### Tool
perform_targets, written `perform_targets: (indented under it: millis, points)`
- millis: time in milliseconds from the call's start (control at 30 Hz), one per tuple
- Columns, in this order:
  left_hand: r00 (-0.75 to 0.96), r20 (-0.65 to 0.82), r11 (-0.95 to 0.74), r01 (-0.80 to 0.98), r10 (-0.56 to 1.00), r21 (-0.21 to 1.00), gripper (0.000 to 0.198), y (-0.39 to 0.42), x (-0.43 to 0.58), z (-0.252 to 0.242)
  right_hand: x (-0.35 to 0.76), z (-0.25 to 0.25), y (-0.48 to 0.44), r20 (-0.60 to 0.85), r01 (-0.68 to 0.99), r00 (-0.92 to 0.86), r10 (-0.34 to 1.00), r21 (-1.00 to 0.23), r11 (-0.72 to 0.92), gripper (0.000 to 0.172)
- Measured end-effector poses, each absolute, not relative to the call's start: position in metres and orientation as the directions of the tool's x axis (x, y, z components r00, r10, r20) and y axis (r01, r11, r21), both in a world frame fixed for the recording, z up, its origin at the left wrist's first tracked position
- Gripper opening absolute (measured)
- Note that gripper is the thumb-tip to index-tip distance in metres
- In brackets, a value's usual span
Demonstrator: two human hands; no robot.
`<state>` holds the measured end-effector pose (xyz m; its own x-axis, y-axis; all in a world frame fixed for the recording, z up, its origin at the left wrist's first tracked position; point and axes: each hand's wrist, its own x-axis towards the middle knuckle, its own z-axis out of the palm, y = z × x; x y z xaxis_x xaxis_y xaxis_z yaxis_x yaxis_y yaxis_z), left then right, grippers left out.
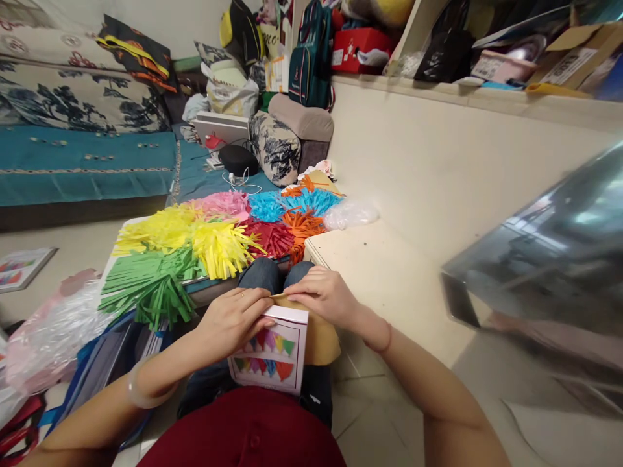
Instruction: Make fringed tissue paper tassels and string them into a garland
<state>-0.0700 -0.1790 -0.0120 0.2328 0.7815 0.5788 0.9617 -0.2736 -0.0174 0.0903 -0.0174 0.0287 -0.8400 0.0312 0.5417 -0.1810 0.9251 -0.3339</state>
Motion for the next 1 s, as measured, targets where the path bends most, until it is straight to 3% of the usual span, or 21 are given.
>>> perform_targets:
  millis: [267, 467, 600, 667, 767, 1000]
  points:
    - [0.229, 0.557, -0.269, 0.963, 0.798, -0.012, 0.033, -0.176, -0.070, -0.013, 0.096, 0.016, -0.010, 0.626, -0.351, -0.774, -0.098, -0.295, 0.889, 0.010]
    - [0.224, 0.538, -0.254, 0.967, 0.813, -0.018, 0.035, -0.175, -0.071, -0.012, 0.096, 0.009, -0.009, 0.574, -0.294, -0.818, 0.044, -0.482, 0.826, 0.009]
    - [0.207, 0.504, -0.244, 0.970, 0.839, 0.008, 0.036, -0.171, -0.073, -0.014, 0.099, 0.017, -0.005, 0.503, -0.237, -0.819, 0.275, -0.733, 0.638, 0.005]
    - [0.192, 0.471, -0.232, 0.972, 0.861, 0.029, 0.036, -0.167, -0.074, -0.017, 0.103, 0.025, -0.009, 0.530, -0.285, -0.759, 0.378, -0.792, 0.539, 0.005]
    - [0.164, 0.384, -0.214, 0.973, 0.908, 0.091, 0.034, -0.160, -0.079, -0.015, 0.105, 0.035, -0.030, 0.532, -0.302, -0.751, 0.390, -0.803, 0.515, 0.003]
    - [0.342, 0.138, -0.368, 0.852, 0.930, 0.372, 0.034, -0.144, -0.111, 0.003, 0.077, 0.011, -0.056, 0.466, -0.079, -0.816, 0.342, -0.676, 0.732, 0.011]
